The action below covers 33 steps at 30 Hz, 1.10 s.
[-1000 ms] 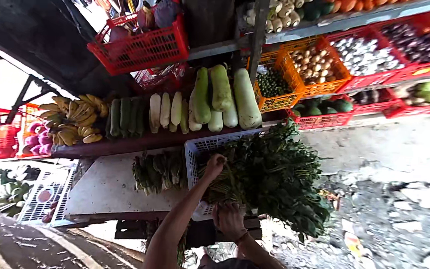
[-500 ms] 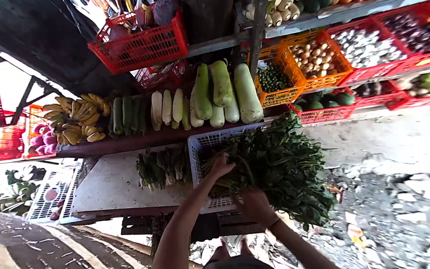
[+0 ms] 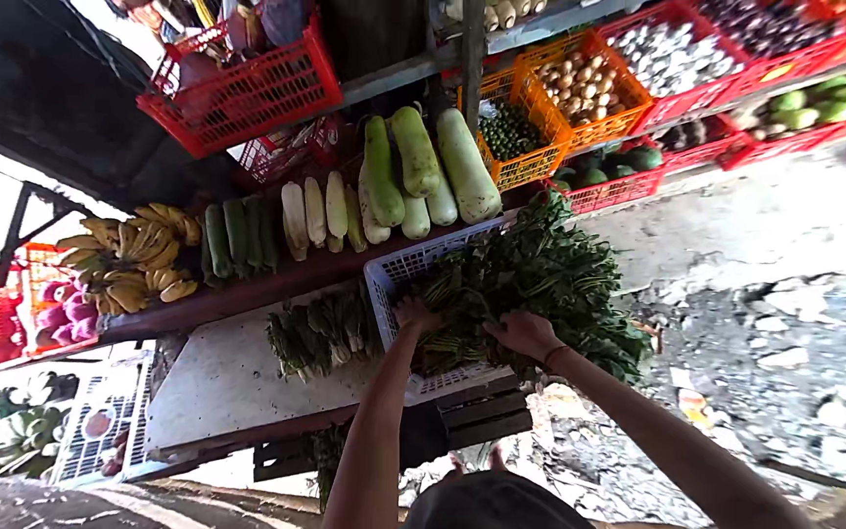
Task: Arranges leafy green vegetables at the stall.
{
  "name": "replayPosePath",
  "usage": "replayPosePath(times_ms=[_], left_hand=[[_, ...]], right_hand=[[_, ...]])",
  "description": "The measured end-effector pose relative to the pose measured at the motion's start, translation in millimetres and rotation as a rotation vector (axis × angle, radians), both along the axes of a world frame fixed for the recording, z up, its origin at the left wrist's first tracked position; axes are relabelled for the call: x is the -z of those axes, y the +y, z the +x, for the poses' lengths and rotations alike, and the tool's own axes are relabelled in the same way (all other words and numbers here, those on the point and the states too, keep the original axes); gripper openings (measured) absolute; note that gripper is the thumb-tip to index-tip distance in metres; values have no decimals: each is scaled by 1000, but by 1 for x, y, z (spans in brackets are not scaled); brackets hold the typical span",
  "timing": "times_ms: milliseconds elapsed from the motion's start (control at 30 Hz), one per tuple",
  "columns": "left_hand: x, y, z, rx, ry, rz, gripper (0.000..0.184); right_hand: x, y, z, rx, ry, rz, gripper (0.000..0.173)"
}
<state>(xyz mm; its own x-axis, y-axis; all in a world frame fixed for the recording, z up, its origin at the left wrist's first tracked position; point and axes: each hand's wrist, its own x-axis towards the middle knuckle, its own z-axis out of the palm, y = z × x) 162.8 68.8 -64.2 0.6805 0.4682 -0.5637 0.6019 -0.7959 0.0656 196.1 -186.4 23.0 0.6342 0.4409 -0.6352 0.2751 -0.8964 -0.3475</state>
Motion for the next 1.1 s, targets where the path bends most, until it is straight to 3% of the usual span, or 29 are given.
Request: replayPosePath(times_ms=[33, 100, 200, 267, 367, 433, 533, 700, 800, 933, 1000, 1100], left_hand=[[-1, 4, 2, 6, -6, 4, 94], [-5, 7, 4, -50, -33, -31, 98], [-5, 10, 6, -110, -97, -108, 97], [-8, 9, 5, -145, -103, -182, 98], [-13, 8, 5, -25, -13, -138, 90], [-11, 7, 4, 122, 23, -68, 79], [-6, 8, 2, 143, -117, -104, 74], [-1, 6, 1, 21, -307, -168, 70], [4, 0, -2, 76, -135, -175, 92], [6, -13, -9, 180, -114, -81, 121], [8, -23, -16, 278, -119, 37, 135], [10, -33, -26, 325, -116, 66, 133]], right_hand=[[3, 0, 5, 34, 2, 58, 53], [-6, -3, 10, 91, -8, 162, 40], [-45, -12, 29, 186, 86, 332, 42], [-65, -23, 58, 130, 104, 345, 44], [-64, -52, 117, -14, -147, 362, 30], [-72, -64, 130, 86, -436, 345, 26], [-94, -59, 101, 193, -743, 325, 34], [-57, -47, 29, 86, -534, 460, 37], [-25, -43, -14, 53, -420, 471, 39], [20, -35, -73, 67, -353, 572, 32], [42, -27, -99, 60, -485, 618, 29], [64, -14, -131, 29, -755, 631, 28]])
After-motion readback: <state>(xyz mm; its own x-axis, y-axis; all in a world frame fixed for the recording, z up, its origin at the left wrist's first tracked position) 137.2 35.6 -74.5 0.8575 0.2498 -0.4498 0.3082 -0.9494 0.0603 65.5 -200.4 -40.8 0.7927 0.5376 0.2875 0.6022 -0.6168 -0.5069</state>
